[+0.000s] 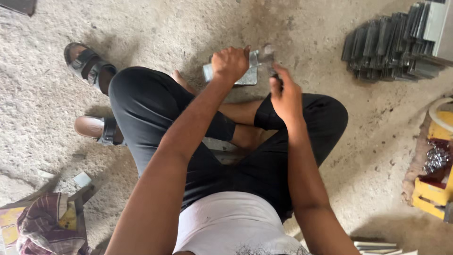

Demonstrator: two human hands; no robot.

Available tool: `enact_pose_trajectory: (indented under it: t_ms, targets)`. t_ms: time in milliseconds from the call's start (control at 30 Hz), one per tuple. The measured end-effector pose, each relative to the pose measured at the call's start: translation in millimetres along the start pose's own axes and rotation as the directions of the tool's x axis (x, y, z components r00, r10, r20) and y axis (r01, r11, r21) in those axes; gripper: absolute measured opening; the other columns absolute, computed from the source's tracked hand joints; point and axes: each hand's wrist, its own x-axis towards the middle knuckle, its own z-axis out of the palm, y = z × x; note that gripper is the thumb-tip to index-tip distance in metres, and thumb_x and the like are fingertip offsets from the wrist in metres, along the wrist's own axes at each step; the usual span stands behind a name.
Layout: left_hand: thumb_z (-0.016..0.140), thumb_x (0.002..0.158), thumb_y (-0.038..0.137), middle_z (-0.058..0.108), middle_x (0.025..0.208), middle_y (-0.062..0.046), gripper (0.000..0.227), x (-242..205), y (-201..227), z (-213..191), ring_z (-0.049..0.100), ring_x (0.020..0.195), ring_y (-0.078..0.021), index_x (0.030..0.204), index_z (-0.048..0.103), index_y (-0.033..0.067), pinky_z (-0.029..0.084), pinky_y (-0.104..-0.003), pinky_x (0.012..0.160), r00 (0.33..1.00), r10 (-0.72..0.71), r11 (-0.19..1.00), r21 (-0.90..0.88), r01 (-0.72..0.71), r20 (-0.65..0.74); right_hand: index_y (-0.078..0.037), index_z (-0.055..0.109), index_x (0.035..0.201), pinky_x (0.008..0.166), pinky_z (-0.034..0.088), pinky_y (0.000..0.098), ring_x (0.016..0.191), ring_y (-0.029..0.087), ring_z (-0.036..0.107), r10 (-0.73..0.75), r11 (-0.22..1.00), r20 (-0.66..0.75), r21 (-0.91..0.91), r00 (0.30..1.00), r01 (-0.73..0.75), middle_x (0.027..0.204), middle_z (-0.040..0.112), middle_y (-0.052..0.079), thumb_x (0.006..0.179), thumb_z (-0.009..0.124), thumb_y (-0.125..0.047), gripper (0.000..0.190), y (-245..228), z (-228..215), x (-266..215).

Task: The person sits on the floor and repeatedly strikes a small rectangular metal piece with a hammer. They hold the metal piece on a larger metal block with their left hand and use the hammer in their right hand to flatten or shape it.

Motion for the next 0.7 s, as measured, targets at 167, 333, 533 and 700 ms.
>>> enact_pose_trajectory:
  t_ms: [167, 333, 533, 700]
  targets:
    - [0.034, 0.106, 0.047, 0.077, 0.093, -0.015, 0.059, 1.1, 0.4, -6.1, 0.075, 0.090, -0.0358, 0.091, 0.079, 0.0118, 0.057, -0.051, 0.076, 0.998, 0.018, 1.000, -0.005, -0.018, -0.066, -0.008, 0.059, 0.139, 0.070, 0.055, 0.0377, 0.075, 0.026, 0.072, 0.228, 0.972, 0.080, 0.036, 0.970, -0.231, 0.089, 0.072, 0.018, 0.109, 0.061, -0.028, 0.036, 12.9, 12.6, 5.2]
    - [0.033, 0.106, 0.047, 0.076, 0.095, -0.016, 0.059, -3.3, 5.8, -5.1, 0.074, 0.092, -0.0364, 0.093, 0.079, 0.0126, 0.057, -0.050, 0.078, 1.000, -0.013, 1.000, -0.025, 0.013, -0.015, -0.008, 0.061, 0.137, 0.070, 0.055, 0.0356, 0.081, 0.024, 0.069, -0.026, 1.000, 0.013, -0.012, 1.000, 0.026, 0.100, 0.072, 0.019, 0.114, 0.061, -0.025, 0.029, 11.1, 5.7, -8.0]
    - [0.033, 0.106, 0.047, 0.076, 0.094, -0.016, 0.059, -7.6, 5.5, -17.2, 0.074, 0.091, -0.0371, 0.094, 0.079, 0.0123, 0.057, -0.050, 0.078, 0.999, -0.012, 0.998, -0.055, 0.009, -0.039, -0.010, 0.056, 0.138, 0.049, 0.042, 0.0298, 0.056, 0.013, 0.052, 0.481, 0.833, 0.003, 0.313, 0.877, -0.457, 0.069, 0.057, 0.007, 0.105, 0.063, -0.026, 0.038, 17.2, 2.5, -18.0]
    - [0.037, 0.103, 0.051, 0.076, 0.097, -0.017, 0.059, -12.4, 5.5, -19.4, 0.074, 0.094, -0.0376, 0.094, 0.080, 0.0107, 0.058, -0.051, 0.080, 0.997, -0.037, 0.996, -0.087, 0.031, -0.065, -0.012, 0.056, 0.143, 0.051, 0.045, 0.0230, 0.060, 0.006, 0.054, 0.318, 0.909, 0.125, 0.241, 0.940, -0.339, 0.075, 0.060, 0.000, 0.110, 0.063, -0.026, 0.036, 15.0, 8.3, -28.1]
